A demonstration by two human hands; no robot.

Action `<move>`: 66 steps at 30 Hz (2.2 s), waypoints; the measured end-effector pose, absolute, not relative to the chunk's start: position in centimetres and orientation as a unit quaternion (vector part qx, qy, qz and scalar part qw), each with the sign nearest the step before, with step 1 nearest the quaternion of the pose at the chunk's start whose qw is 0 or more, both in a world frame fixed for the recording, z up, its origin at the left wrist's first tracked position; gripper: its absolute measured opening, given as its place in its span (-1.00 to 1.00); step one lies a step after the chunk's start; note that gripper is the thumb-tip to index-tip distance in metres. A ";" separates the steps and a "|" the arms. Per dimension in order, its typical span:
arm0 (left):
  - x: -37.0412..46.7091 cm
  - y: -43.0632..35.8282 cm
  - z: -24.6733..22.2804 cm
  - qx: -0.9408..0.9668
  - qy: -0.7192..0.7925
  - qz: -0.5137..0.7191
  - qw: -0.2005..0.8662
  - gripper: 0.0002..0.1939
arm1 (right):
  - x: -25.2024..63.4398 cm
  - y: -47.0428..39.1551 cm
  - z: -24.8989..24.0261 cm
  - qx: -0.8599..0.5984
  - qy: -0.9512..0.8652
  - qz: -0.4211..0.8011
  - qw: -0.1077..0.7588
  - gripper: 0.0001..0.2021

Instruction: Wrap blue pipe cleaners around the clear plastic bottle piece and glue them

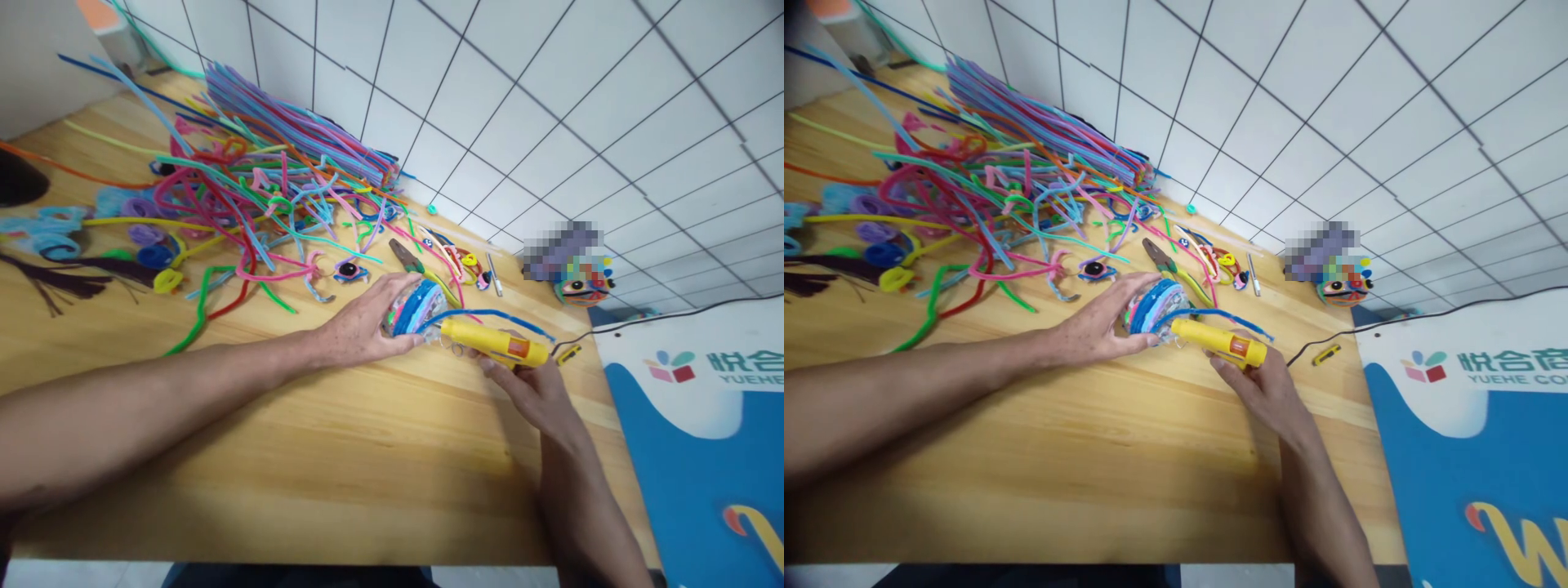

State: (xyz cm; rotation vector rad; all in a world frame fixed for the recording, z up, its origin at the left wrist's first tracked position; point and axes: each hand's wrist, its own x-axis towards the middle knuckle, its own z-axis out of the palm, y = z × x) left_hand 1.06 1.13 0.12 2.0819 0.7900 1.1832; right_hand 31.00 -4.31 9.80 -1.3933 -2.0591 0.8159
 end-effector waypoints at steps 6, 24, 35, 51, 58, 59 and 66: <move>0.8 1.0 0.5 0.785 0.300 0.439 0.317 -0.16 | 31.6 -3.7 10.2 -0.544 -0.735 0.283 0.290 -0.77; 0.4 0.9 0.5 0.791 0.309 0.421 0.319 -0.18 | 44.3 9.0 2.4 -0.794 -0.467 0.104 0.374 -0.68; 0.6 0.9 0.5 0.787 0.307 0.422 0.329 -0.16 | 40.0 2.9 5.8 -0.754 -0.516 0.066 0.400 -0.55; 1.2 1.1 -0.1 0.782 0.274 0.462 0.314 -0.19 | 23.6 0.0 8.0 -0.400 -0.778 0.263 0.408 -0.96; 1.1 1.2 0.0 0.792 0.259 0.465 0.299 -0.20 | 23.1 0.1 7.6 -0.413 -0.750 0.289 0.428 -0.94; 1.1 1.2 0.0 0.794 0.258 0.463 0.299 -0.19 | 23.1 0.1 7.7 -0.416 -0.749 0.290 0.427 -0.95; 1.1 1.2 0.0 0.793 0.265 0.461 0.297 -0.16 | 22.6 0.2 8.2 -0.450 -0.733 0.301 0.412 -0.96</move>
